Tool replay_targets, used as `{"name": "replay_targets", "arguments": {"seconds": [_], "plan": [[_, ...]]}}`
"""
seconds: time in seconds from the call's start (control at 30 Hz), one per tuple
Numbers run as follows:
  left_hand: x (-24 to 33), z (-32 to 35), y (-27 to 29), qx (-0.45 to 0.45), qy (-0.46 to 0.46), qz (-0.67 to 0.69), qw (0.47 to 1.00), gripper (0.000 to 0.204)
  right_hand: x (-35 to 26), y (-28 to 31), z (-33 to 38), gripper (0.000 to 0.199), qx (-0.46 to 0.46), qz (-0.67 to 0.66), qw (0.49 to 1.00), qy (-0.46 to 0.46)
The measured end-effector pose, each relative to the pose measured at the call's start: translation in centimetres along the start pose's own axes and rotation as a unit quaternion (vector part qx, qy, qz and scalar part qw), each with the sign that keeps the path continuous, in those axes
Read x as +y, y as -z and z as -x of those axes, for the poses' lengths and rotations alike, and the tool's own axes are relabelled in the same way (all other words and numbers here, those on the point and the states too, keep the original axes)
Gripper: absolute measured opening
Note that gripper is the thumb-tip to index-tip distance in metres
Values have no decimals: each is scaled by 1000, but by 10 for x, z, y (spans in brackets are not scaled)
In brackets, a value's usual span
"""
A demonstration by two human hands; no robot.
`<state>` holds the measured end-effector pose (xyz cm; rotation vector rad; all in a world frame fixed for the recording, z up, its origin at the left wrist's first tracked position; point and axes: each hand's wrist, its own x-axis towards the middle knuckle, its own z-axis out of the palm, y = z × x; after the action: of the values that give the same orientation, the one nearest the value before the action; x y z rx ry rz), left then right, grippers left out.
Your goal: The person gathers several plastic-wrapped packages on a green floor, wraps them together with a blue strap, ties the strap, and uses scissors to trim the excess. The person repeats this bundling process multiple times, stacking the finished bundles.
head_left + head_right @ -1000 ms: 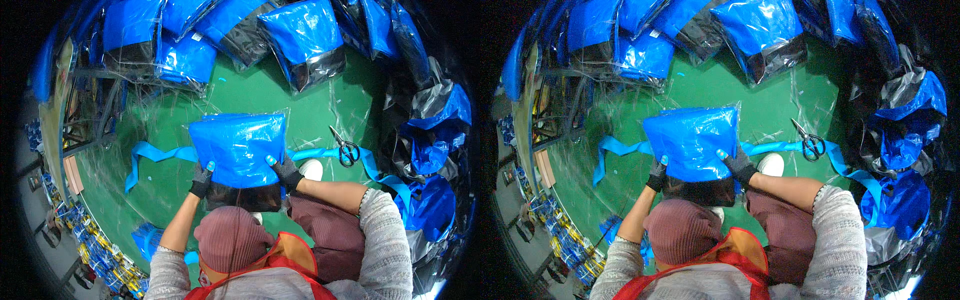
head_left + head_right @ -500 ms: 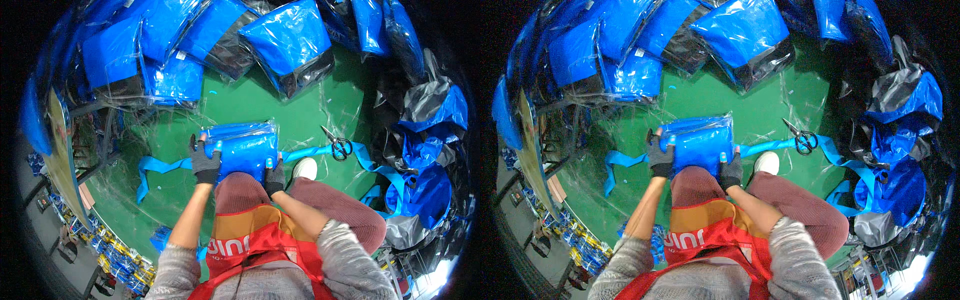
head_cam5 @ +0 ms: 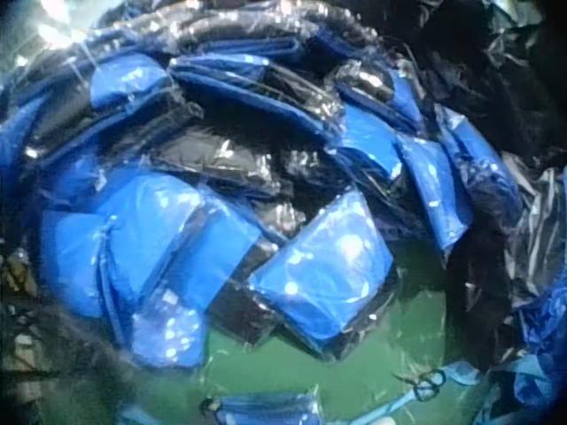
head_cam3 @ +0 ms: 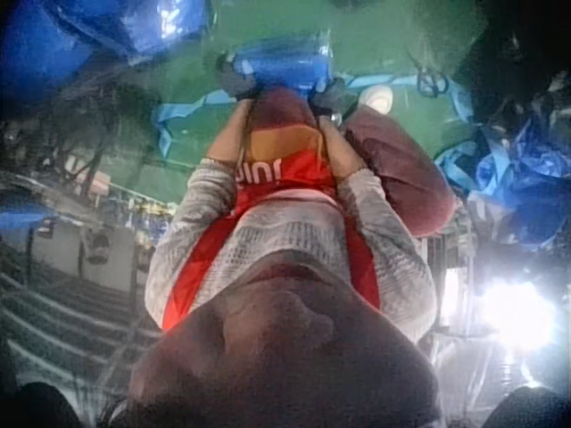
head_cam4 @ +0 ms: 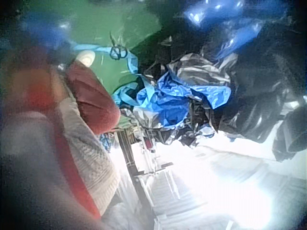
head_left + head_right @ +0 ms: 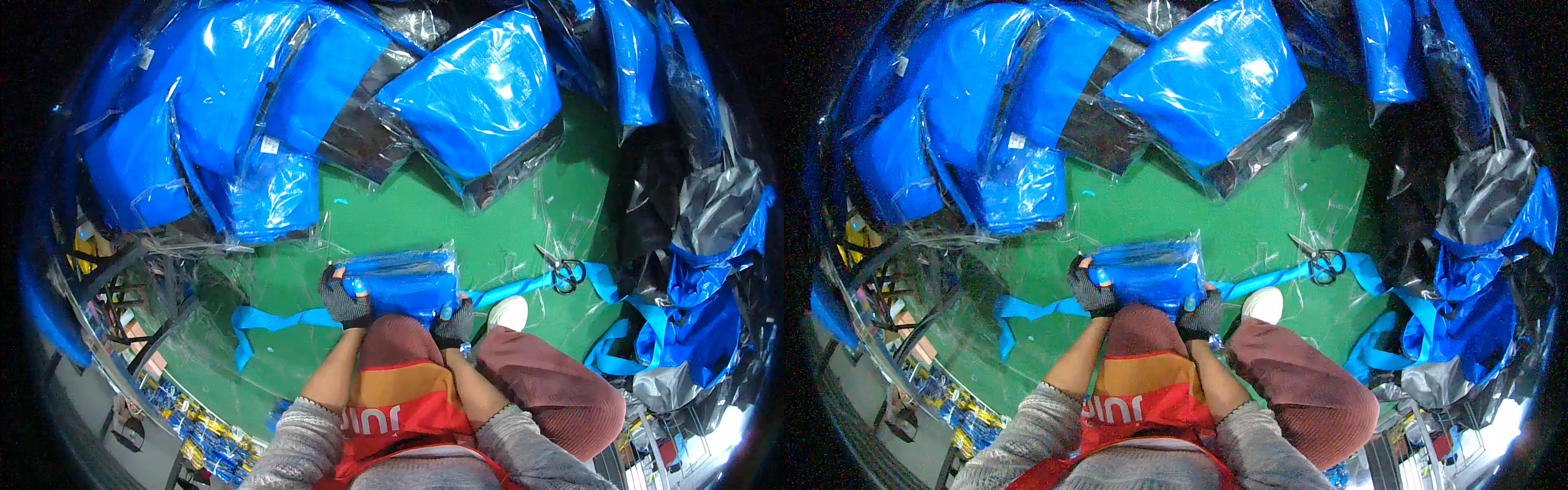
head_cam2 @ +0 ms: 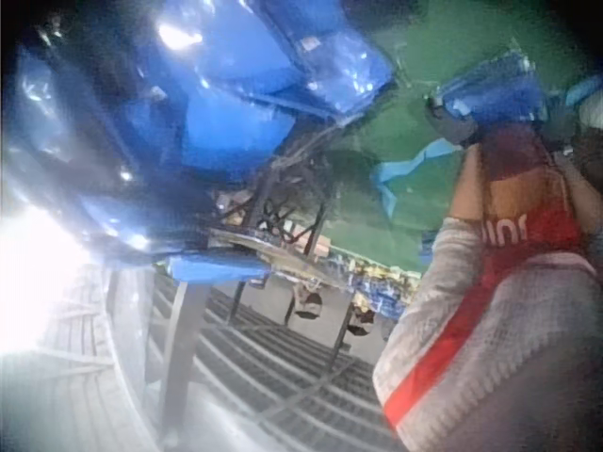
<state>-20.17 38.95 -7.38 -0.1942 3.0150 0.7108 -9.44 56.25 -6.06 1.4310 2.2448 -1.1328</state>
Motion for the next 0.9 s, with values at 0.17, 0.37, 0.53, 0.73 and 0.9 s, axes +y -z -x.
{"name": "replay_targets", "arguments": {"seconds": [0.17, 0.37, 0.53, 0.73, 0.9], "plan": [[8, -19, 15, -60, -67, -67, 994, 50, 3, 25, -22, 56, -84, 43, 993, 74], [33, -161, -10, -119, 83, 273, 951, 40, -104, 148, -196, 62, 75, 168, 915, 360], [63, -237, -64, -162, 282, 763, 559, 43, -243, 190, -356, 88, -143, -171, 938, 267], [59, -196, -52, -210, 213, 634, 713, 52, -249, 260, -253, 41, -254, 18, 901, 351], [27, -166, -69, -367, 162, 491, 773, 49, -244, 363, -128, 37, 58, 345, 797, 493]]}}
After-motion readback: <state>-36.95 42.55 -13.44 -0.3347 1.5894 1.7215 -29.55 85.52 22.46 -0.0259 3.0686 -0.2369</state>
